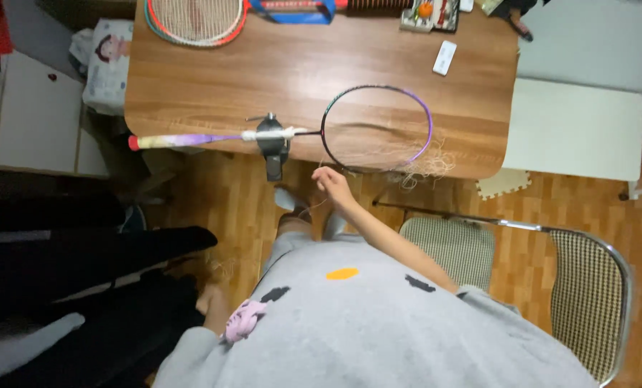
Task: String a badminton racket by weaving and pulling the string through the frame grommets.
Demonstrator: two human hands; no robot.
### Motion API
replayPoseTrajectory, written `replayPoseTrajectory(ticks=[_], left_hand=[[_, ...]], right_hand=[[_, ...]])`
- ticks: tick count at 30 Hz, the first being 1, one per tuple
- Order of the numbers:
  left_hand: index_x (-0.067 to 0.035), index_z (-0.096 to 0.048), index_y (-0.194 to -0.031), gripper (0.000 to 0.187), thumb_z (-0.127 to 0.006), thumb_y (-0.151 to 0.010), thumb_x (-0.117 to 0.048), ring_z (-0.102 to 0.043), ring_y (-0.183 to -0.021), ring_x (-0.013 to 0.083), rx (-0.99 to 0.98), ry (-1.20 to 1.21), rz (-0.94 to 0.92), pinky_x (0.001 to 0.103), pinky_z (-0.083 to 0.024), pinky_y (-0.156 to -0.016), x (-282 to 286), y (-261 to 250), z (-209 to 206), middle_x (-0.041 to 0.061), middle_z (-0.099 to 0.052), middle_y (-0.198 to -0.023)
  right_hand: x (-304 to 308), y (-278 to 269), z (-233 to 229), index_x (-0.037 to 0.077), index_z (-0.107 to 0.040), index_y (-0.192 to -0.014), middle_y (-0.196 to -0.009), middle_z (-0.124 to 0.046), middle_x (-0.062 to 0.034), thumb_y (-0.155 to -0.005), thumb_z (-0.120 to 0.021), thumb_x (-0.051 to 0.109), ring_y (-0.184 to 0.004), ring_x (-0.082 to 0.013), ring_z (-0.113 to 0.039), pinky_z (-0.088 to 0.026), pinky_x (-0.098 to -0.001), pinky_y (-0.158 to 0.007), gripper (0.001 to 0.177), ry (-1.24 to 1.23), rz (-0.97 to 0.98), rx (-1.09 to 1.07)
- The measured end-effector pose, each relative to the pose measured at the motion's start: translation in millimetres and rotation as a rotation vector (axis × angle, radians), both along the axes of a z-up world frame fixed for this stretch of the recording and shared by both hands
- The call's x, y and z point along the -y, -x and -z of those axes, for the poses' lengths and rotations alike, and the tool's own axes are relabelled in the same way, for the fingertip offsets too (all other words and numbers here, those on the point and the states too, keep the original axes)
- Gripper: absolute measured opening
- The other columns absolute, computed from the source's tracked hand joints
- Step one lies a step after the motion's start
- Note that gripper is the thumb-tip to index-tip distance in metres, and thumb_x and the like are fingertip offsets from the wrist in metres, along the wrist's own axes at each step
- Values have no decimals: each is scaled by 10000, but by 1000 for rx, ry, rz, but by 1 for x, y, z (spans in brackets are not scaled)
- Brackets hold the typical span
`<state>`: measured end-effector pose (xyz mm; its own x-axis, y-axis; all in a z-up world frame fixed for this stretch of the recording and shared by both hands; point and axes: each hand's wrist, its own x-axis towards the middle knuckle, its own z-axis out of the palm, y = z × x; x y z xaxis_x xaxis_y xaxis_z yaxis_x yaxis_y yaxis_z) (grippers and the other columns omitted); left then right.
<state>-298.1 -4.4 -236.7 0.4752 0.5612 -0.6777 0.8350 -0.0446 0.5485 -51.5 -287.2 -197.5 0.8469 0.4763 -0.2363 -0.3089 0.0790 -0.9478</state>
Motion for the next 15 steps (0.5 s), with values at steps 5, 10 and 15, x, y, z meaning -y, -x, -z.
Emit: replayPoseTrajectory(ticks=[5,10,15], left_hand=[[-137,-762,-1140,302,-639,-979,-360,-596,-734,254,41,39,-90,414,-479,-618,4,-23,18,223,-709,-1009],[-60,-803,-1036,282,-603,-971,-248,-634,-789,9,320,707,426,207,-450,-583,72,-160,-188,-121,-747,-1134],[-59,-751,-1132,234,-645,-923,-63,-600,-664,42,386,652,185,195,-465,-577,60,-169,-171,-12,-735,-897]], right_hand=[[-33,38,-139,75,-710,-1037,-1001,-727,-101,-1015,-635,246,-923,-248,-683,-549,-379,-818,188,77,-797,483],[-48,66,-117,120,-713,-1077,-1026,-764,-95,-1005,-635,271,-933,-253,-699,-532,-417,-834,185,218,-1306,369],[-35,24,-115,73,-729,-1066,-1055,-725,-142,-866,-748,212,-964,-300,-688,-550,-416,-853,244,416,-531,447]])
